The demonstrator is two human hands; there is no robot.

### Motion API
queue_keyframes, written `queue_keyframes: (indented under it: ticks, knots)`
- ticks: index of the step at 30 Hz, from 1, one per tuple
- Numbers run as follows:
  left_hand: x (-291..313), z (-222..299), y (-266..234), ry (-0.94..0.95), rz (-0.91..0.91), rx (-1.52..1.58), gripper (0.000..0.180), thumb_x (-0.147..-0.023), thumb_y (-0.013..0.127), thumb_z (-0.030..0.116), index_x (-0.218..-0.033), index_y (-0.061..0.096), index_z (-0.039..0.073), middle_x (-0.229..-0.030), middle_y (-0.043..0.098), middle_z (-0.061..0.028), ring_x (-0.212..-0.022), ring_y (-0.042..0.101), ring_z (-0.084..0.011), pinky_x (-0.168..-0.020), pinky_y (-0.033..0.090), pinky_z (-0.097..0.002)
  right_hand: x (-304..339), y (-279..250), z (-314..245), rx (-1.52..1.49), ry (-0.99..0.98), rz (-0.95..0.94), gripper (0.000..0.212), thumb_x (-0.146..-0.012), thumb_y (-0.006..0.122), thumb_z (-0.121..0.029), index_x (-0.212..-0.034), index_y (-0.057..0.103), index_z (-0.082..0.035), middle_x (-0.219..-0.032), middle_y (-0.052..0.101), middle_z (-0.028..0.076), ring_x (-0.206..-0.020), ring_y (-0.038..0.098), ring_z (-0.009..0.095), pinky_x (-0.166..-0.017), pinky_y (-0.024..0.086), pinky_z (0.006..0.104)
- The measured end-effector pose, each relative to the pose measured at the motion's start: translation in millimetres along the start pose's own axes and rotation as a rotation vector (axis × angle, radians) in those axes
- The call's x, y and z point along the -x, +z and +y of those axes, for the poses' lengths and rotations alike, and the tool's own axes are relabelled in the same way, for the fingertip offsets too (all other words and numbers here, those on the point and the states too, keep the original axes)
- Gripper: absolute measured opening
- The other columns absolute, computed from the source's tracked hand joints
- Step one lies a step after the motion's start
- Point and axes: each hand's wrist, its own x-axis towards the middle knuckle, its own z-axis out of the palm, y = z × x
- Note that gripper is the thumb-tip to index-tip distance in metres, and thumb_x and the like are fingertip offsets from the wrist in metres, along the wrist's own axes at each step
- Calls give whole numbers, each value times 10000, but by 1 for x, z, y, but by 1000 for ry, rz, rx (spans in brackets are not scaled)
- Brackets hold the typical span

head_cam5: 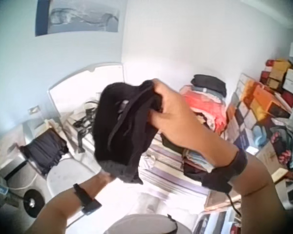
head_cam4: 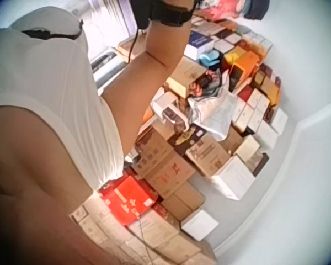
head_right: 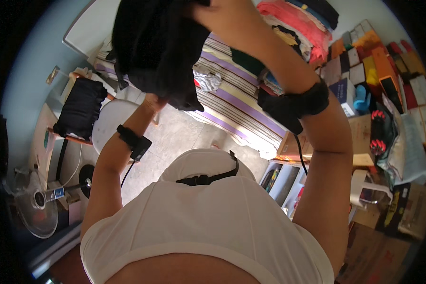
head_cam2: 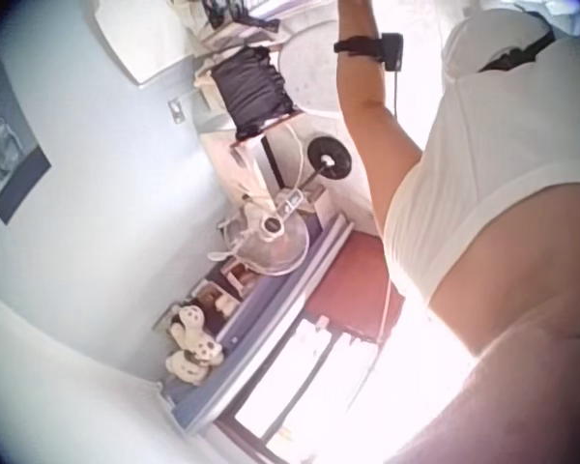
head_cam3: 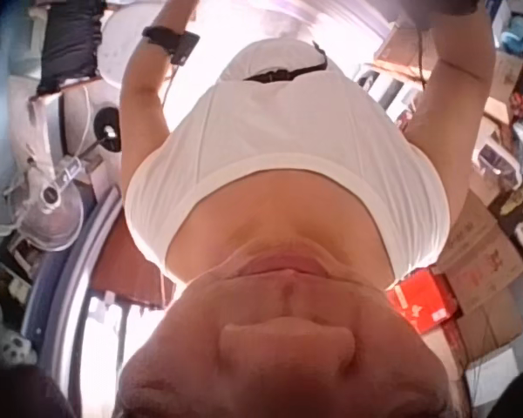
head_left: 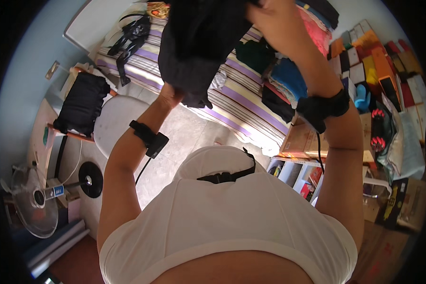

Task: Folding various items of clothing including a white shirt, a green shirt, a black garment, a skirt, and trousers on a bed.

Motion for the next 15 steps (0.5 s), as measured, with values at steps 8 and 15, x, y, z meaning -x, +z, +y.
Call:
queue_keyframes:
  ticks: [8, 15]
  knots:
    - [-15, 50, -31, -74, 66, -405, 336, -812, 619, 177, -1093, 538, 11, -1007, 610, -70, -935, 578, -185, -836, 448, -294, 63, -105, 11, 832, 444, 45, 346, -777, 605, -89, -1106, 508, -45, -955, 580, 133, -899, 555, 205, -789, 432, 277]
    - [46, 49, -40, 153, 192, -936, 310, -834, 621, 226, -1081, 556, 49, -929, 612, -8, -840, 551, -105, -820, 402, -248, 132, -118, 12, 493, 645, -177, 480, -742, 542, 8, -1212, 450, 6, -1110, 571, 107, -1023, 542, 200, -916, 397, 285]
